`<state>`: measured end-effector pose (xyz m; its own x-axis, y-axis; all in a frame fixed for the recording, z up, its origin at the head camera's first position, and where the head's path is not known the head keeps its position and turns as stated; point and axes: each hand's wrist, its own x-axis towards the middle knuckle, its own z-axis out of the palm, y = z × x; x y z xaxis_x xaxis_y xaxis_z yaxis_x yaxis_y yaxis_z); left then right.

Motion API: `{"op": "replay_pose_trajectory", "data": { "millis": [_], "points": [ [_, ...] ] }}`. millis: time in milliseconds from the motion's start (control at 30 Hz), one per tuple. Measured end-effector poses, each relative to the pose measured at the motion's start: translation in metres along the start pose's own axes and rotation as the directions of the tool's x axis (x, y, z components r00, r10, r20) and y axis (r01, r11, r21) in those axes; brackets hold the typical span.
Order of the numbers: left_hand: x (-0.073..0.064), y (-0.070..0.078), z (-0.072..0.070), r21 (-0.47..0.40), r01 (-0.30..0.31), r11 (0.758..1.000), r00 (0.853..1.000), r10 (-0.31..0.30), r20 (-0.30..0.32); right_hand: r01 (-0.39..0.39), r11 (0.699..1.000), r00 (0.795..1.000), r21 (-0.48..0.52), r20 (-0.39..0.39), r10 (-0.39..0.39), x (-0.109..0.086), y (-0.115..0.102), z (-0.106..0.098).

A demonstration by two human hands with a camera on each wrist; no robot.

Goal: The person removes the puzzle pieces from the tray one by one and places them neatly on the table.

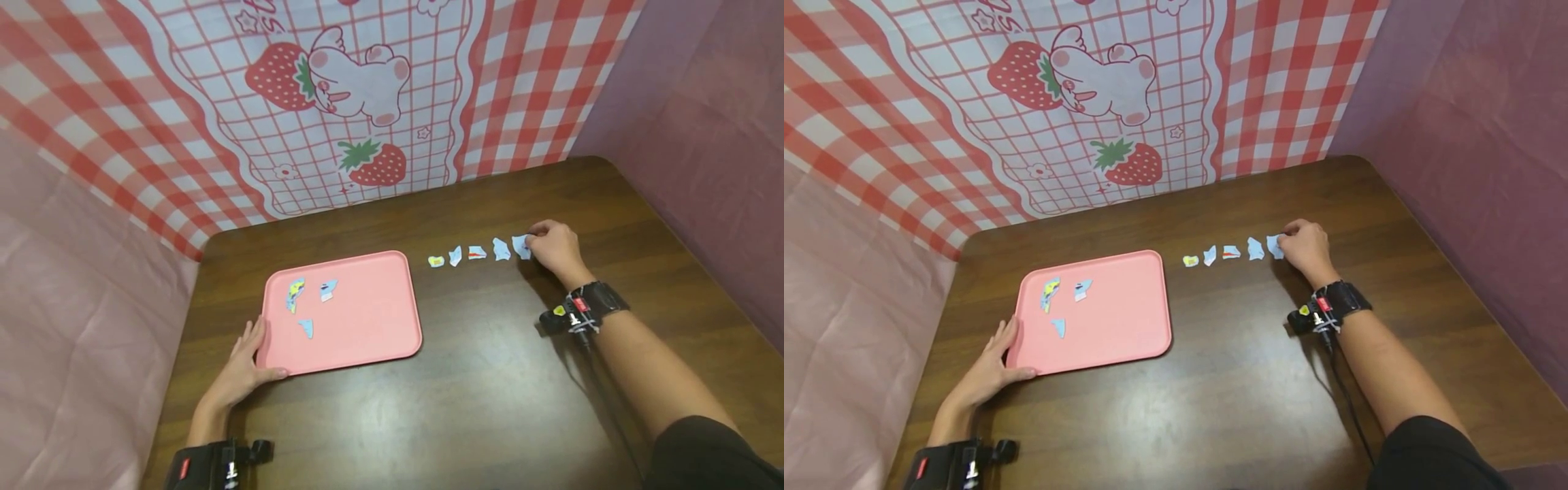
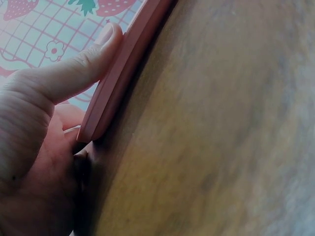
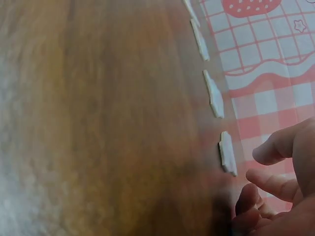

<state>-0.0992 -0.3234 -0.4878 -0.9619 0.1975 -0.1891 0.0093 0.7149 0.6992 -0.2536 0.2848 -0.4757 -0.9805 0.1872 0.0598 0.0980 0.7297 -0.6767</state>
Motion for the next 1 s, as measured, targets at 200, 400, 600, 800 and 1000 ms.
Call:
{"op": "replay_pose_trajectory", "data": {
  "millis": [200,400,600,800,1000],
  "points": [
    [-0.001,-0.002,0.000,0.002,-0.003,1.000,1.000,0.003,0.005,0.025,0.999,1.000,0.046,-0.015,-0.024,-0.002,-0.013,0.004],
    [0.000,0.000,-0.001,0.010,0.001,1.000,1.000,-0.001,0.005,0.081,0.993,0.996,0.086,-0.026,-0.079,-0.008,-0.036,0.015],
    [0.001,0.000,-0.002,0.010,-0.009,1.000,1.000,0.009,-0.003,0.151,0.981,0.988,0.122,0.014,-0.153,-0.015,-0.069,0.030],
    [0.001,0.001,-0.002,0.010,-0.027,1.000,1.000,0.028,-0.004,0.204,0.968,0.973,0.146,0.078,-0.217,-0.024,-0.099,0.049],
    [0.001,0.000,-0.001,0.012,-0.027,1.000,1.000,0.027,-0.004,0.244,0.955,0.958,0.172,0.112,-0.265,-0.029,-0.128,0.070]
  ]
}}
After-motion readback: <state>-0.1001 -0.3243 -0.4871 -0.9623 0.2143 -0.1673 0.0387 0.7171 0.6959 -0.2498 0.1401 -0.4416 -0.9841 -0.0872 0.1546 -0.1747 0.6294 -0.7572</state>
